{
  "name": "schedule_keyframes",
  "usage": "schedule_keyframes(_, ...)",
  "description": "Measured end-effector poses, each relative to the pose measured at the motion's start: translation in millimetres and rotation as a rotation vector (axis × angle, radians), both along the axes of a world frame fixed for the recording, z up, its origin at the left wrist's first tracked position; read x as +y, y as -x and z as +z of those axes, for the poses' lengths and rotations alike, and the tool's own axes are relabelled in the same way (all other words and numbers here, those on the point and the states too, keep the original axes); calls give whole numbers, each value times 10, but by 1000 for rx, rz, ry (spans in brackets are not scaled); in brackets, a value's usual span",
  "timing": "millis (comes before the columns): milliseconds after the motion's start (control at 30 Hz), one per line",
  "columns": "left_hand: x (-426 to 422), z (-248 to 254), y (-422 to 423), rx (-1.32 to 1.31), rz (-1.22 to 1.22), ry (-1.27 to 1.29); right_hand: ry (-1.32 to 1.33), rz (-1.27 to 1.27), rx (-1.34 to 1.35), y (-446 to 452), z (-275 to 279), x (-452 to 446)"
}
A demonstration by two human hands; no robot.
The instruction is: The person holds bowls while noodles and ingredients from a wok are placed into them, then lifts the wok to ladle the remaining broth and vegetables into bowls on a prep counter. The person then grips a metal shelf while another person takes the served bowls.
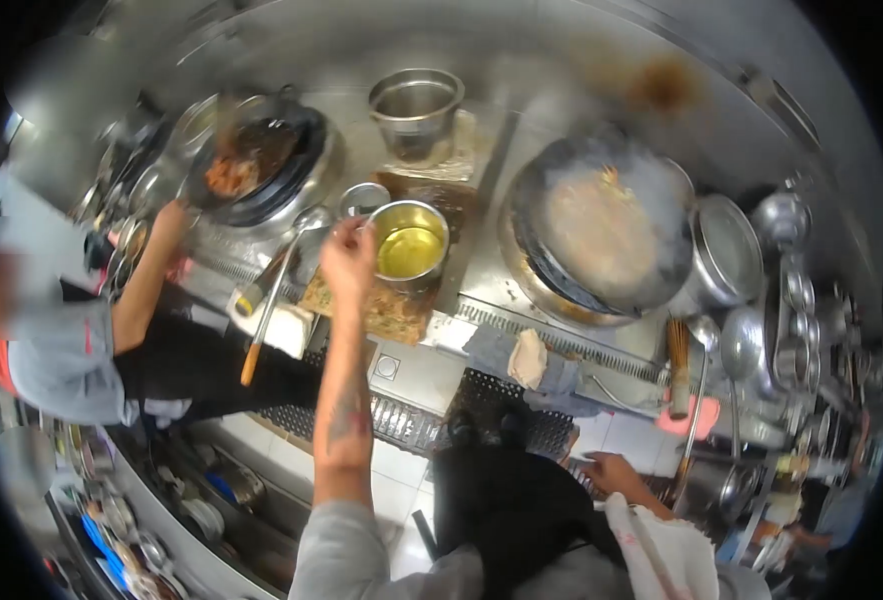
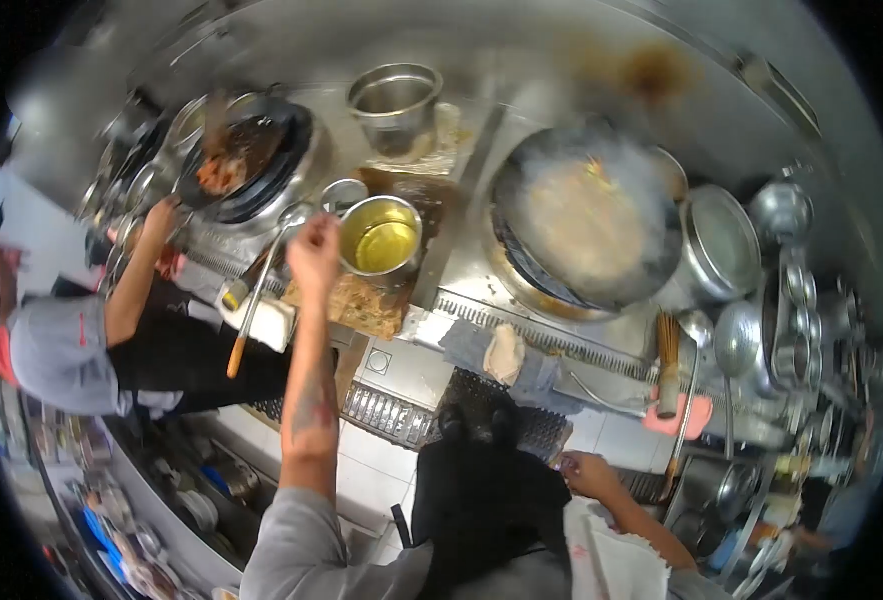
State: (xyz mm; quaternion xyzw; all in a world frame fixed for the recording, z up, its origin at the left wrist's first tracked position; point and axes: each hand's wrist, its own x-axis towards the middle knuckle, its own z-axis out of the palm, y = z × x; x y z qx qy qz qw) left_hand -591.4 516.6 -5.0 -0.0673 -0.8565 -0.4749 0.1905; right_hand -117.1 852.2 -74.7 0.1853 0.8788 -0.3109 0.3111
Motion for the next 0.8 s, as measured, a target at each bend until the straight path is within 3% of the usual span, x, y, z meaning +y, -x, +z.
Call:
schedule_keyframes(67,225,94,446,148,-39,-227,-94,-252,37,-702,-59,251)
schedule_keyframes(100,491,358,318,24,-90,-204,-132,-405,131,-965,-108,385)
schedule_keyframes(133,655,597,106,-96,-129,-165,-254,-486,139,-905,271,407)
schedule_keyframes(167,828,503,-19,-186,-237,-159,-362,-539,307,-930,445,481)
schedule_keyframes(200,987,218,-161,-96,-284,-6,-419,-539,443,-1161,196,799)
schedule_keyframes(233,1171,193,-482,-326,-331,286,-478,-579,436,-1217,243,956)
schedule_keyframes(267,1298,-265,-738,-347,-381,293,-638,-555,502,-1258,254,1064)
schedule_keyframes(300,1352,-716,-907,-412,-526,654,-672,-572,399,-1296,229,1198)
schedule_keyframes(367,1592,-1436,-1476,-694,-501,609,-700,-603,311,-1508,-138,1486)
schedule_keyframes(433,1863,-1464,-2000,-610,-410,524,-774,-391,168,-1910,-937,1887)
schedule_keyframes(467,1947,-1467,-2132,-608,-399,523,-771,-383,175,-1869,-853,1893)
schedule_keyframes(533,2122,-1482,-2285,-555,-255,516,-474,-927,302,-1639,-659,1825)
schedule_keyframes(567,2085,-1706,-2250,-474,-288,522,-385,-941,473,-1689,-579,1832)
schedule_keyframes(600,2063,-1613,-2253,-456,-277,515,-382,-937,496,-1672,-428,1799)
schedule_keyframes(667,1976,-1385,-2323,-806,-409,-192,57,-1155,490,-1623,-25,1609)
schedule_keyframes(700,1937,-1578,-2270,-940,-494,-481,341,-1130,528,-1483,178,1644)
schedule_keyframes(733,2011,-1451,-2292,-937,-490,-490,622,-1085,551,-1255,361,1746)
schedule_keyframes(800,2269,-932,-2294,-1368,-619,-1141,370,-817,554,-529,630,2017)
